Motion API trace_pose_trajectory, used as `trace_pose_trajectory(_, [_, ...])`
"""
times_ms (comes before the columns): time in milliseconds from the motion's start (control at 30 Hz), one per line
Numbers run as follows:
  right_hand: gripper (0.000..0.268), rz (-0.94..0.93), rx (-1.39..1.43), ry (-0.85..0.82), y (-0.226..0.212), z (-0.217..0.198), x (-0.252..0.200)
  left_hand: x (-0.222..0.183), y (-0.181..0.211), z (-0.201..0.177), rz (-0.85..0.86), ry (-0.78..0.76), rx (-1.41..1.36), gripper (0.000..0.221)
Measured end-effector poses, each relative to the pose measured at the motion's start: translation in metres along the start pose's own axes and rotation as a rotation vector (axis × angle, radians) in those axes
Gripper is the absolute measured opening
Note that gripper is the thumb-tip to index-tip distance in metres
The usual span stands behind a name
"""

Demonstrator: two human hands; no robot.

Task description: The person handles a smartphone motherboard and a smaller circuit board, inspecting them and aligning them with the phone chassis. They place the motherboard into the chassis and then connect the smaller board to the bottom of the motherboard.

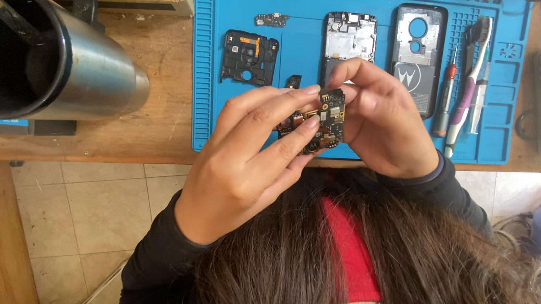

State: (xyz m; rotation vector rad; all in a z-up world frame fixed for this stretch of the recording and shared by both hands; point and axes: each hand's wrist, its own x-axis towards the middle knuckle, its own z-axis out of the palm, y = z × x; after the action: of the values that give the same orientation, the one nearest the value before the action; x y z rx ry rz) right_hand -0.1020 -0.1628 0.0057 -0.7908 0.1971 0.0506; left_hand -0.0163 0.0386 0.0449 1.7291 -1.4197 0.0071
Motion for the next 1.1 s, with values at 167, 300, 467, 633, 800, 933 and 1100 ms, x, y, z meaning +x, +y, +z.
trace_pose_trajectory(167, [0.030,-0.070,-0.097,0.061,0.004,0.003,-0.002,0.000,0.000,0.001,0.003,-0.012,0.016,0.032])
trace_pose_trajectory(300, [0.033,-0.134,-0.158,0.111,0.007,0.004,-0.002,0.001,0.000,0.002,0.005,-0.011,0.029,0.031])
trace_pose_trajectory(467, [0.033,-0.188,-0.219,0.178,0.009,0.008,-0.004,-0.005,-0.004,0.006,-0.081,0.009,-0.018,0.048])
trace_pose_trajectory(633, [0.037,-0.263,-0.308,0.281,0.011,0.014,-0.005,-0.008,-0.006,0.012,-0.427,0.059,-0.356,0.074])
trace_pose_trajectory(800, [0.042,-0.355,-0.479,0.265,0.018,0.014,-0.005,-0.003,-0.014,0.023,-0.676,0.084,-0.579,0.047])
trace_pose_trajectory(933, [0.044,-0.386,-0.489,0.191,0.021,0.015,-0.004,0.003,-0.014,0.030,-0.683,0.094,-0.516,0.028])
trace_pose_trajectory(1100, [0.047,-0.488,-0.586,0.237,0.022,0.017,-0.005,0.002,-0.017,0.036,-0.646,0.122,-0.531,0.032])
